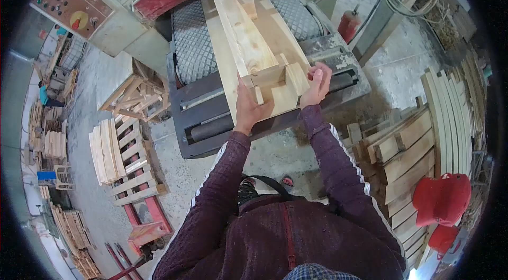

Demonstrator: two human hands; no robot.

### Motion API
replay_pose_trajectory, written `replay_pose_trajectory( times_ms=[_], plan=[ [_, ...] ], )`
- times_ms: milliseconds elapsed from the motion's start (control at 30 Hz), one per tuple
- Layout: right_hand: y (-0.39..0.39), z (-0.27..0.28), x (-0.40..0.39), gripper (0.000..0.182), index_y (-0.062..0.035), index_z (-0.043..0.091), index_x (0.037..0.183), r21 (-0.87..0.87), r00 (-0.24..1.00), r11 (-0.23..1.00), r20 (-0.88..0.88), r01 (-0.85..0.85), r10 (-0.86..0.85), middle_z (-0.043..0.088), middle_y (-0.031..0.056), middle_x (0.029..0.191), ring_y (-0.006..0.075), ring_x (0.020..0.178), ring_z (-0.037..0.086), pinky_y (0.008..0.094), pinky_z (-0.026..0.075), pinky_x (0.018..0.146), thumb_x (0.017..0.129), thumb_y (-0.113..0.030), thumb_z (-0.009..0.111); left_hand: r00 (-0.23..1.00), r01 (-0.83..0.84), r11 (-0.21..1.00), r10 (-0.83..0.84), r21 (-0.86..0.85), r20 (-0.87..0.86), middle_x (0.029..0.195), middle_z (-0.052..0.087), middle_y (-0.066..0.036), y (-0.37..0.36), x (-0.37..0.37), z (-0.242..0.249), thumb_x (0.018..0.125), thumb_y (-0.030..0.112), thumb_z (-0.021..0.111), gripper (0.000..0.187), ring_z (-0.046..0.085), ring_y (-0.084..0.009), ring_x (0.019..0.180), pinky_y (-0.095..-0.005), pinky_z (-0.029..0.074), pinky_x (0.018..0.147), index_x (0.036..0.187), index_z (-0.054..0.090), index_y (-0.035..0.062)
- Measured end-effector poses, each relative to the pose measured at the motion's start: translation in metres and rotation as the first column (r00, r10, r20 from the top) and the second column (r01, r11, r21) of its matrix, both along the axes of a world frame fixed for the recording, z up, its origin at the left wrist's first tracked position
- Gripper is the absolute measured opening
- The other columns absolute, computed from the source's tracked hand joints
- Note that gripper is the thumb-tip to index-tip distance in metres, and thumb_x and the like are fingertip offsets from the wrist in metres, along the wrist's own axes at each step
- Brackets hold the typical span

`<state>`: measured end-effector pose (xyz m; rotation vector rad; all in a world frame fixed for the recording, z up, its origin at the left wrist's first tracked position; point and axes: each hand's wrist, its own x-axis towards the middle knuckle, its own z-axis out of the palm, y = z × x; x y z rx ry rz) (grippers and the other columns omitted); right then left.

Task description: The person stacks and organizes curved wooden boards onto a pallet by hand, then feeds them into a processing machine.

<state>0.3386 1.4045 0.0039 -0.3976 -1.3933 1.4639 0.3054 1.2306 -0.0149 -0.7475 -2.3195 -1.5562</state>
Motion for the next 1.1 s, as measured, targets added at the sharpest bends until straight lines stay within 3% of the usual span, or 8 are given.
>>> replay_pose_trajectory(
  times_ms=[100,233,800,867,967,1100],
  plan=[
    [0.002,0.000,-0.010,0.030,-0.0046,0.055,0.104,-0.017,0.999,0.999,0.012,-0.036,0.036,0.055,0.0018,0.087,0.0100,0.079,0.050,0.0260,0.042,0.072,0.098,-0.032,0.043,0.997,-0.029,0.998,0.033,-0.051,0.074,0.114,0.059,-0.018,0.000,-0.012,-0.007,0.063,0.019,0.081,0.085,0.060,-0.0330,0.104,-0.0372,0.048,0.085,0.131,0.033,0.0020],
    [0.001,-0.004,-0.021,0.030,-0.0030,0.055,0.106,-0.084,0.997,0.993,0.020,-0.077,0.078,0.054,0.0024,0.086,0.0114,0.079,0.050,0.0266,0.042,0.069,0.097,-0.031,0.048,0.999,-0.052,0.996,0.051,-0.075,-0.018,0.113,0.060,-0.018,-0.005,-0.028,-0.023,0.063,0.020,0.081,0.086,0.060,-0.0343,0.102,-0.0372,0.049,0.085,0.132,0.032,0.0026],
    [0.011,-0.002,-0.087,0.023,-0.0005,0.057,0.101,-0.027,0.994,0.994,0.008,-0.108,0.108,0.059,0.0050,0.092,0.0133,0.078,0.055,0.0285,0.047,0.073,0.096,-0.021,0.048,0.998,-0.059,0.994,0.059,-0.096,-0.003,0.115,0.057,-0.020,0.002,-0.090,-0.023,0.061,0.018,0.082,0.083,0.058,-0.0354,0.105,-0.0378,0.047,0.087,0.128,0.036,0.0018],
    [0.012,-0.005,-0.092,0.023,-0.0005,0.057,0.100,-0.021,0.994,0.994,0.002,-0.105,0.105,0.059,0.0052,0.092,0.0134,0.078,0.055,0.0286,0.047,0.073,0.096,-0.021,0.048,0.989,-0.009,0.993,0.026,-0.118,0.145,0.134,0.043,-0.022,0.000,-0.099,-0.025,0.053,0.011,0.082,0.121,0.043,-0.0391,0.122,-0.0391,0.039,0.101,0.148,0.007,0.0004],
    [0.012,-0.003,-0.101,0.024,-0.0005,0.057,0.098,-0.023,0.991,0.993,0.057,-0.117,0.119,0.059,0.0056,0.090,0.0136,0.078,0.055,0.0286,0.047,0.074,0.096,-0.022,0.048,0.997,0.020,0.997,-0.014,-0.074,0.078,0.135,0.043,-0.022,-0.002,-0.110,-0.025,0.052,0.012,0.082,0.123,0.043,-0.0382,0.123,-0.0387,0.039,0.102,0.148,0.006,0.0005],
    [0.010,0.000,-0.122,0.026,-0.0011,0.058,0.092,-0.089,0.992,0.988,-0.017,-0.129,0.128,0.057,0.0030,0.083,0.0112,0.074,0.052,0.0266,0.044,0.070,0.097,-0.024,0.047,0.990,0.025,0.998,-0.016,-0.065,0.140,0.134,0.043,-0.024,0.000,-0.126,-0.020,0.053,0.012,0.082,0.121,0.044,-0.0387,0.123,-0.0395,0.039,0.102,0.148,0.008,0.0000]
  ],
)
